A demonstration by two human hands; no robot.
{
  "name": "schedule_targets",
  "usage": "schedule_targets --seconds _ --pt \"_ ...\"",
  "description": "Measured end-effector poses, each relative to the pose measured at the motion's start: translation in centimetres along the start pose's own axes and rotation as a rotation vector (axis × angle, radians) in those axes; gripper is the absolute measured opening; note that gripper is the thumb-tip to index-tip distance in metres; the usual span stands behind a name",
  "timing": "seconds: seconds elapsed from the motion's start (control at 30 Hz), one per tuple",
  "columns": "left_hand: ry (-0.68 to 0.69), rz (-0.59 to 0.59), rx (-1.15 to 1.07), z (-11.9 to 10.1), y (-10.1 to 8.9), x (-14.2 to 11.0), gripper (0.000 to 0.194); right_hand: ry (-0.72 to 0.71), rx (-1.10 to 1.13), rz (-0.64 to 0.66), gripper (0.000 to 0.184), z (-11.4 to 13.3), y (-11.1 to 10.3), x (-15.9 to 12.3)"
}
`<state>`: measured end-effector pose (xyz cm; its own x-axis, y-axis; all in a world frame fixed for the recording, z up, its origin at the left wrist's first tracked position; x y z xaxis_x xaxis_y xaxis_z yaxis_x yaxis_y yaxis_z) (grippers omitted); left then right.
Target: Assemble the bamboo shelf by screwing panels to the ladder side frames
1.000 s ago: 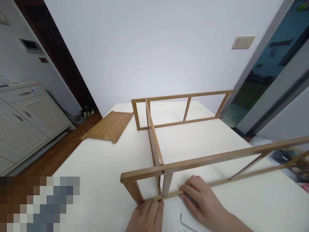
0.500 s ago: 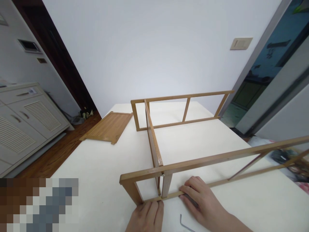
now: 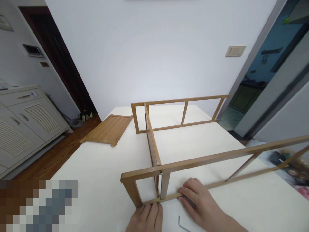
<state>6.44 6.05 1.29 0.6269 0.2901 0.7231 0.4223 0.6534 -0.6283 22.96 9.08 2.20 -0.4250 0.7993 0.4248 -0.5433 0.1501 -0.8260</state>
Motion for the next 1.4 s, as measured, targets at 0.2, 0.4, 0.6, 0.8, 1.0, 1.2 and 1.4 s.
schedule_targets --seconds 0.2,0.4,0.6,0.8,1.0,1.2,1.4 --pt "0.025 -0.055 0.046 -0.3 -0.5 0.3 0.033 0.015 0.014 0.018 0.016 -0.2 0.3 -0.2" --pt "0.021 -0.042 0.063 -0.2 -0.4 0.5 0.033 0.022 0.022 0.03 0.016 -0.3 0.4 -0.2" --pt "0.07 -0.027 0.066 -0.6 -0.3 0.4 0.032 0.022 0.03 0.036 0.016 -0.4 0.4 -0.3" --pt "0.08 -0.01 0.059 -0.5 0.0 0.4 0.032 0.031 0.041 0.028 0.016 -0.3 0.3 -0.1" --pt "0.078 0.016 0.061 -0.6 0.4 -0.1 0.028 0.033 0.045 0.031 0.016 -0.2 0.3 -0.1" --pt "0.131 0.13 0.081 -1.2 2.2 -2.1 0.024 0.03 0.042 0.033 0.015 -0.4 0.4 -0.2" --pt "0.153 0.175 0.057 -1.3 2.5 -1.9 0.024 0.031 0.037 0.025 0.014 -0.5 0.6 -0.4"
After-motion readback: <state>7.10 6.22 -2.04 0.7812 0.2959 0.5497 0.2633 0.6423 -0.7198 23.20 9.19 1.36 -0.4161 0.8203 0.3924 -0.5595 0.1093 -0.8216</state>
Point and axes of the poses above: each hand's wrist, its own x-axis towards the middle knuckle, its own y-axis out of the palm, z = x × y, the point moved 7 cm from there along x, towards the middle knuckle, and after that the axes turned 2 degrees about -z, right-handed, at the moved point
